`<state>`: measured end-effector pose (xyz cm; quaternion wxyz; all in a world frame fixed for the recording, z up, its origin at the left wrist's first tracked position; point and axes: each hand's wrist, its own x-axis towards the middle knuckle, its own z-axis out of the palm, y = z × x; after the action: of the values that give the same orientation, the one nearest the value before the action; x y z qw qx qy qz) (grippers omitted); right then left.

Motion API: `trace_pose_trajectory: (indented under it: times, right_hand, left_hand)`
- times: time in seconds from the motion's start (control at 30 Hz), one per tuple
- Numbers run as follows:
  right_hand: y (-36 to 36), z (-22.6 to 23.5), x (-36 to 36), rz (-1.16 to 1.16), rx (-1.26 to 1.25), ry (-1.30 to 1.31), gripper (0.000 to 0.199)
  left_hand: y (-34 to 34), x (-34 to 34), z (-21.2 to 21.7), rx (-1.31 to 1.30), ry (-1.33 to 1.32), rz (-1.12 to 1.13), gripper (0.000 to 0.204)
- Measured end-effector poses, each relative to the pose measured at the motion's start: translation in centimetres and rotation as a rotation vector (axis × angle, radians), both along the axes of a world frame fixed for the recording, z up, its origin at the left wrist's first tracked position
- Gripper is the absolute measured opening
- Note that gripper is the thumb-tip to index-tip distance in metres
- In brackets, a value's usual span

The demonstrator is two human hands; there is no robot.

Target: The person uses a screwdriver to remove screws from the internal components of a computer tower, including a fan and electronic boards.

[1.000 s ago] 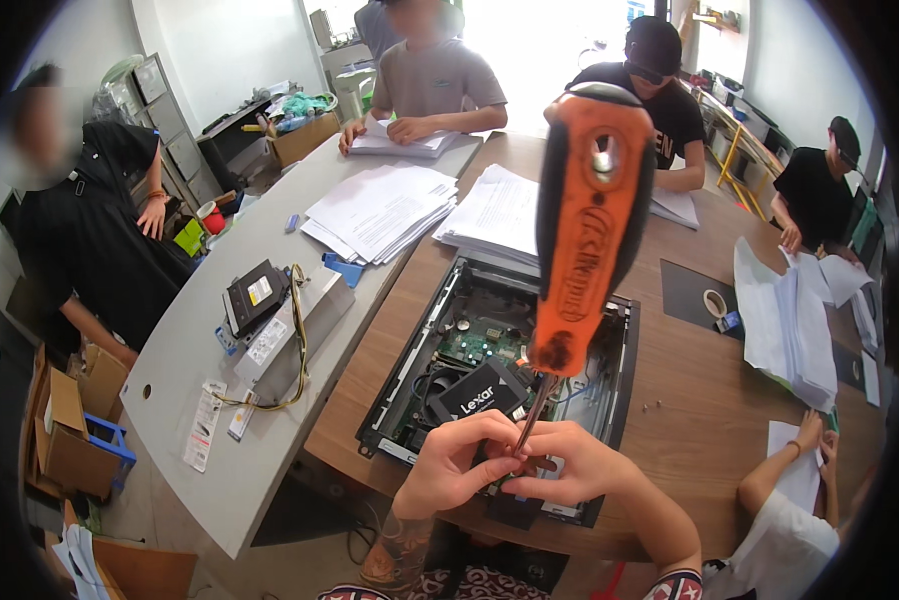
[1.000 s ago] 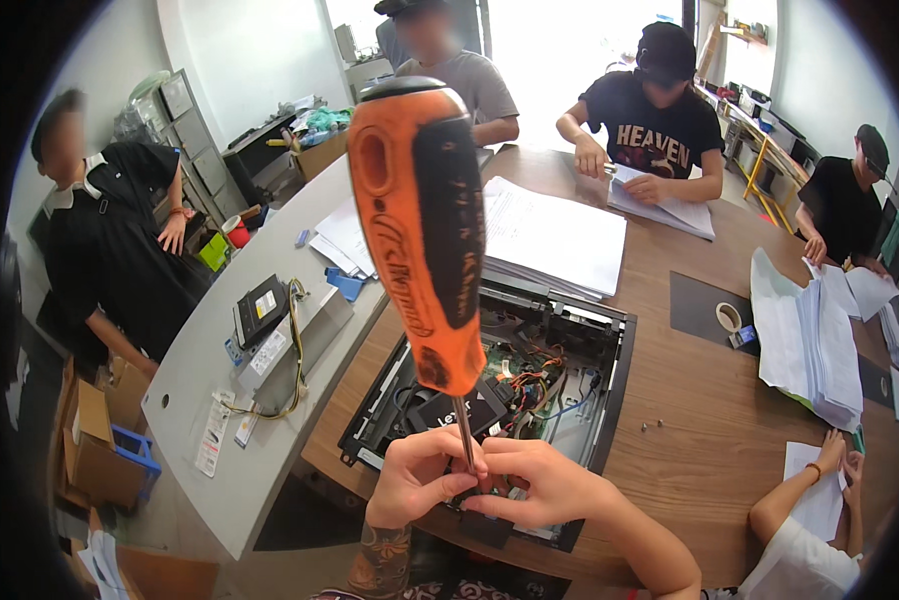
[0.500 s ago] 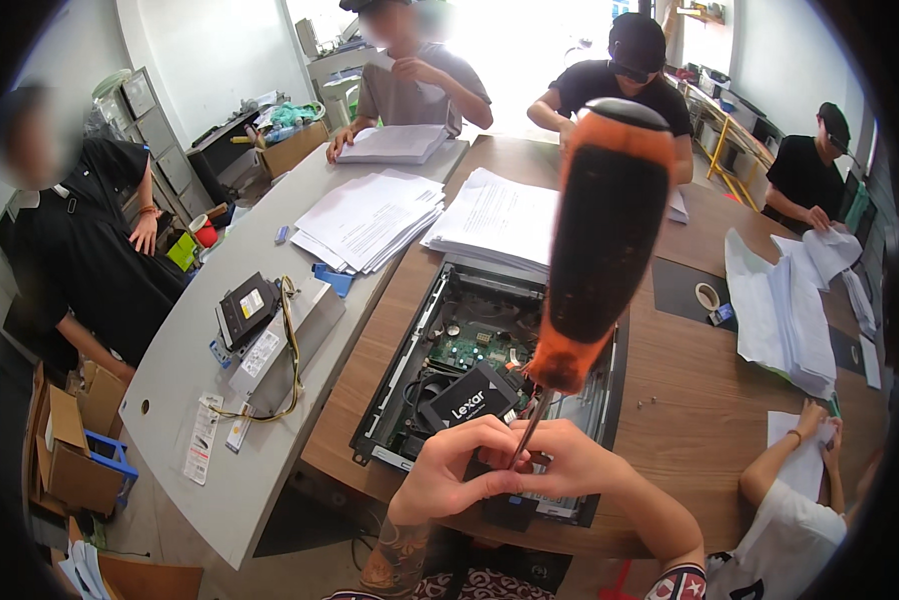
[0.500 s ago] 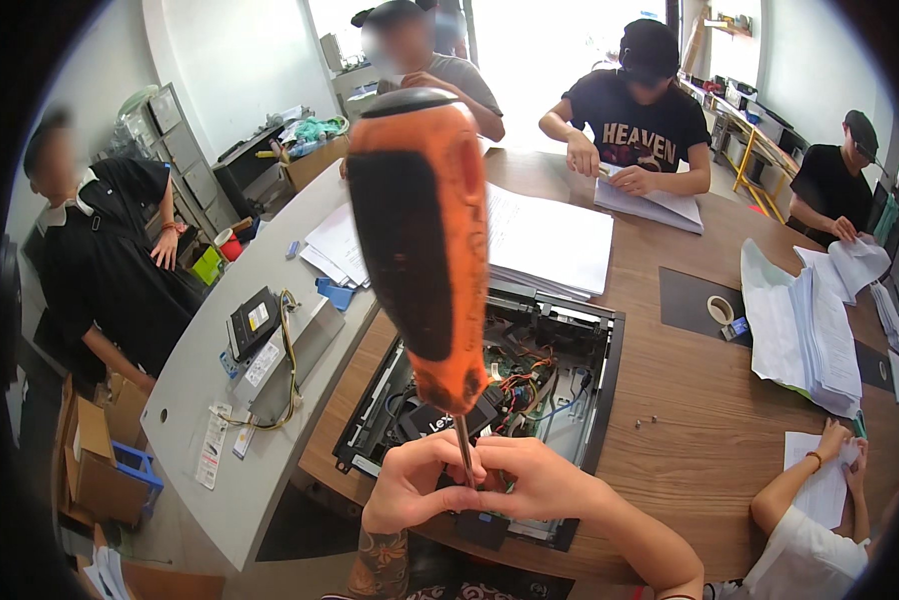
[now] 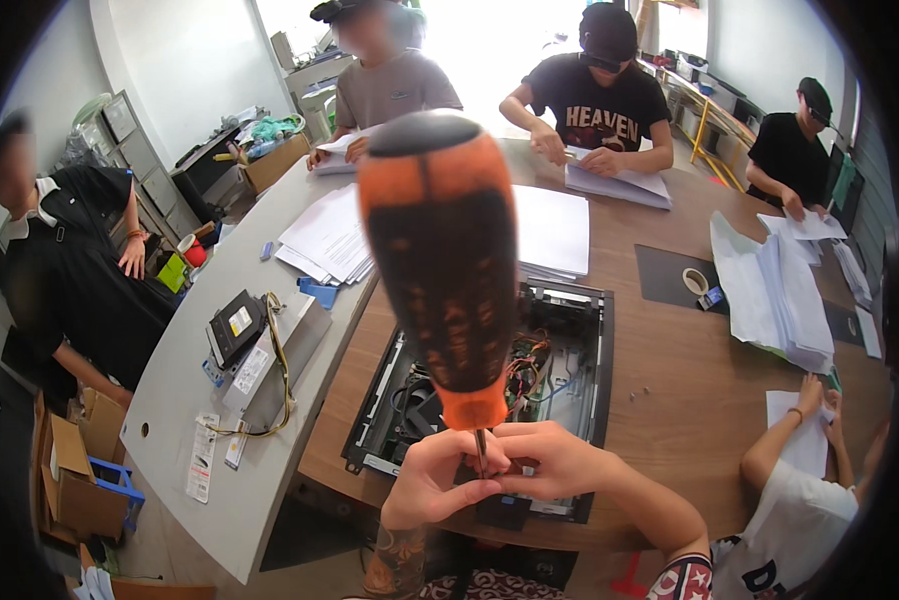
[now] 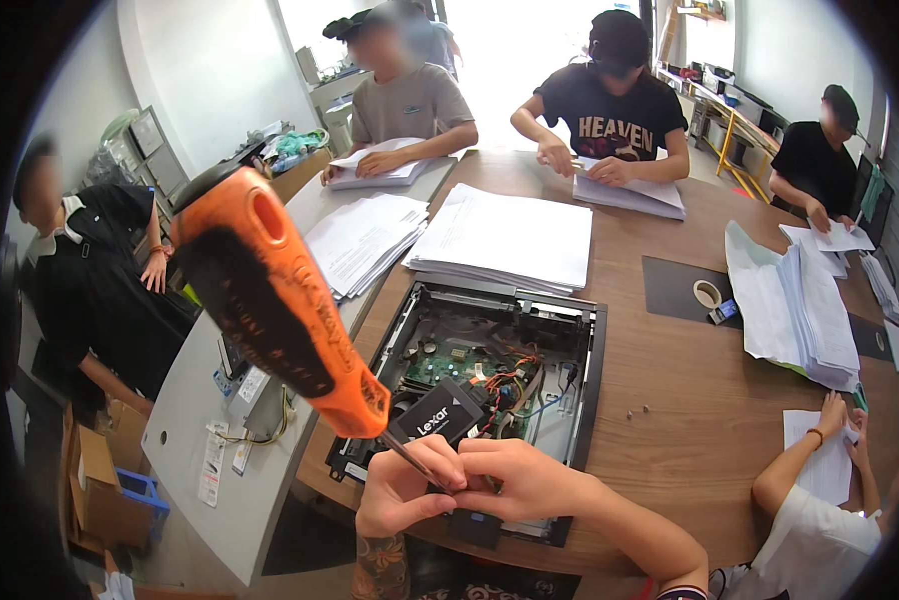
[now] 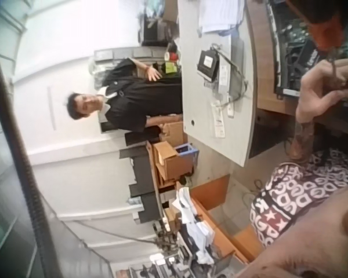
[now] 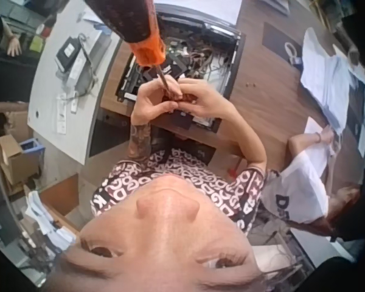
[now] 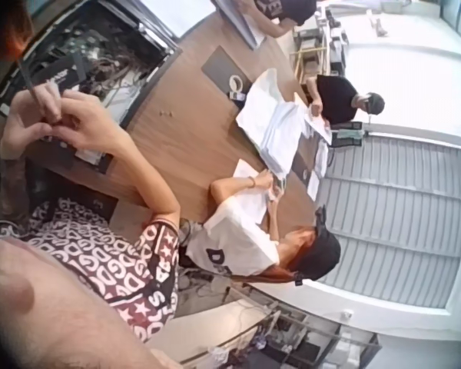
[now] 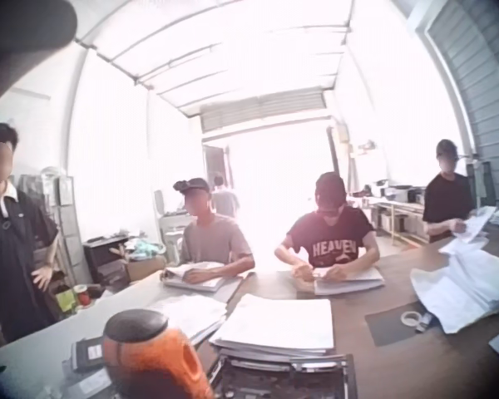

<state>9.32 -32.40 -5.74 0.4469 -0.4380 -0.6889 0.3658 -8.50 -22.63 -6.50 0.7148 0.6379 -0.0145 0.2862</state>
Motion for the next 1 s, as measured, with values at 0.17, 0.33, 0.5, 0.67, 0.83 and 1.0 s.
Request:
trace_pose_trajectory:
  times: [0.17, 0.33, 0.5, 0.67, 0.83, 1.0]
  right_hand:
    - [0.16, -0.01, -0.11, 0.015, 0.005, -0.038, 0.014]
    - [-0.08, -0.17, -0.1, 0.071, 0.029, 0.021, 0.012]
    - [0.0, -0.21, 0.02, 0.067, 0.04, -0.014, 0.011]
    - [0.0, -0.37, -0.13, 0.023, 0.105, -0.036, 0.011]
    - [0.09, 0.22, -0.15, 0.022, 0.092, -0.058, 0.012]
    - [0.1, -0.14, -0.15, -0.002, 0.119, -0.062, 0.012]
  left_hand:
    - [0.23, 0.07, 0.18, 0.059, -0.04, -0.019, 0.014]
    - [0.37, -0.07, 0.04, 0.033, -0.084, -0.022, 0.018]
    - [0.16, -0.09, 0.24, -0.007, -0.067, -0.035, 0.018]
    - [0.28, -0.17, 0.19, 0.047, -0.056, -0.021, 0.014]
    - [0.19, -0.2, 0.06, -0.004, -0.068, 0.007, 0.014]
    - [0.4, -0.09, -0.07, 0.013, -0.097, 0.003, 0.013]
